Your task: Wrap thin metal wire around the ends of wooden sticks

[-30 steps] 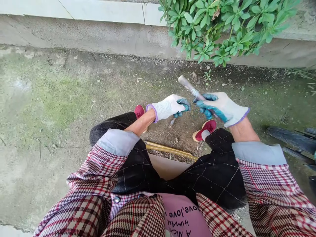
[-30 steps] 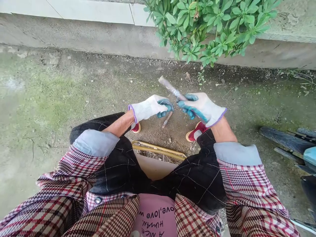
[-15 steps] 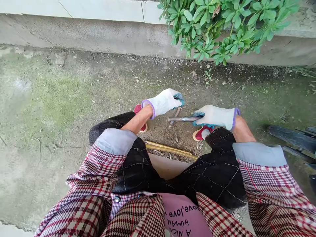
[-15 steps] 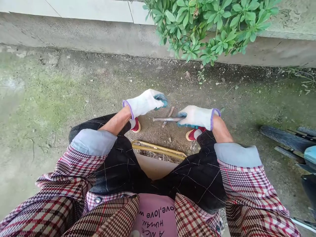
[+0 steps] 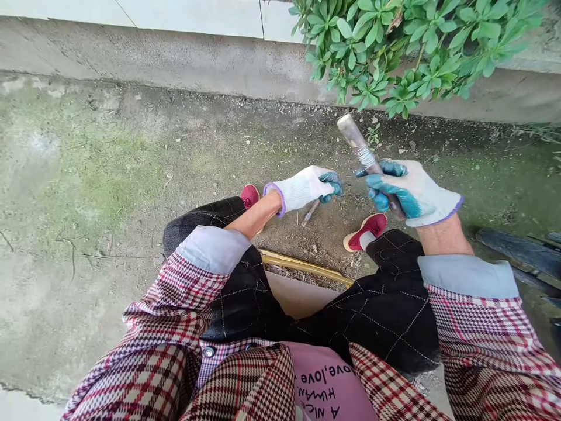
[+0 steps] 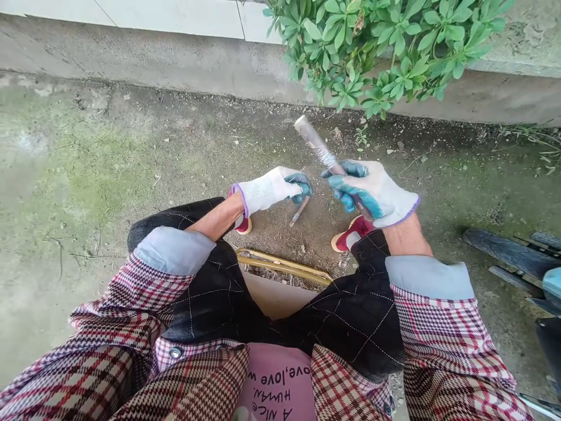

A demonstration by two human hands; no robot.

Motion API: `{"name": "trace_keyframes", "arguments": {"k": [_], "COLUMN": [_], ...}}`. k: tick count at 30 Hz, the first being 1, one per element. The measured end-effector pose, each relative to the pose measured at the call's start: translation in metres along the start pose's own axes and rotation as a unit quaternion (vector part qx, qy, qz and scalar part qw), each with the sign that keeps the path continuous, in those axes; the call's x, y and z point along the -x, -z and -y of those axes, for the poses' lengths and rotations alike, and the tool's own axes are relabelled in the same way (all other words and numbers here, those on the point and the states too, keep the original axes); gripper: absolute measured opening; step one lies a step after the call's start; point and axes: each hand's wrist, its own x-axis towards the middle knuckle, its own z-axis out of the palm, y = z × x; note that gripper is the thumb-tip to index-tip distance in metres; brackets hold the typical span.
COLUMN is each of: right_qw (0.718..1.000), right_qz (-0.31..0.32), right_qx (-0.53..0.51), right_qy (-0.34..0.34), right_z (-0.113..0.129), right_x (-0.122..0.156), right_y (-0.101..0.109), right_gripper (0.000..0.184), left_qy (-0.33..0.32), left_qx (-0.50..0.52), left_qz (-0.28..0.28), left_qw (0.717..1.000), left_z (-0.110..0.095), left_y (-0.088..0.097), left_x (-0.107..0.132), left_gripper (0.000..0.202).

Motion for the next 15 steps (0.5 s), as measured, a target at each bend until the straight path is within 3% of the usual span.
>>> {"name": "trace_keyframes", "arguments": {"k": [5, 10, 15], "right_qw": [0.992, 0.936, 0.838], "right_qz": [0.109, 0.241, 0.167], "right_qx": [0.052, 0.256, 0.519], "right_qy": [-0.022, -0.001, -0.014], "right_z": [0.003, -0.002, -0.022], "right_x": [0.011, 0.001, -0.021], "right_y": [0.008, -0.002, -0.01], "right_gripper": [0.045, 0.036, 0.018], "left_qy": [-0.036, -0.033, -0.008], "left_qx": [-0.02, -0.054, -0.102], "left_qz": [-0.015, -0.039, 0.003], "left_qw": [0.999, 0.997, 0.995], "left_z": [0.007, 0.01, 0.0], "left_y": [0.013, 0.023, 0.016], "left_x": [-0.004, -0.008, -0.003], "left_gripper": [0.013, 0.014, 0.014]}}
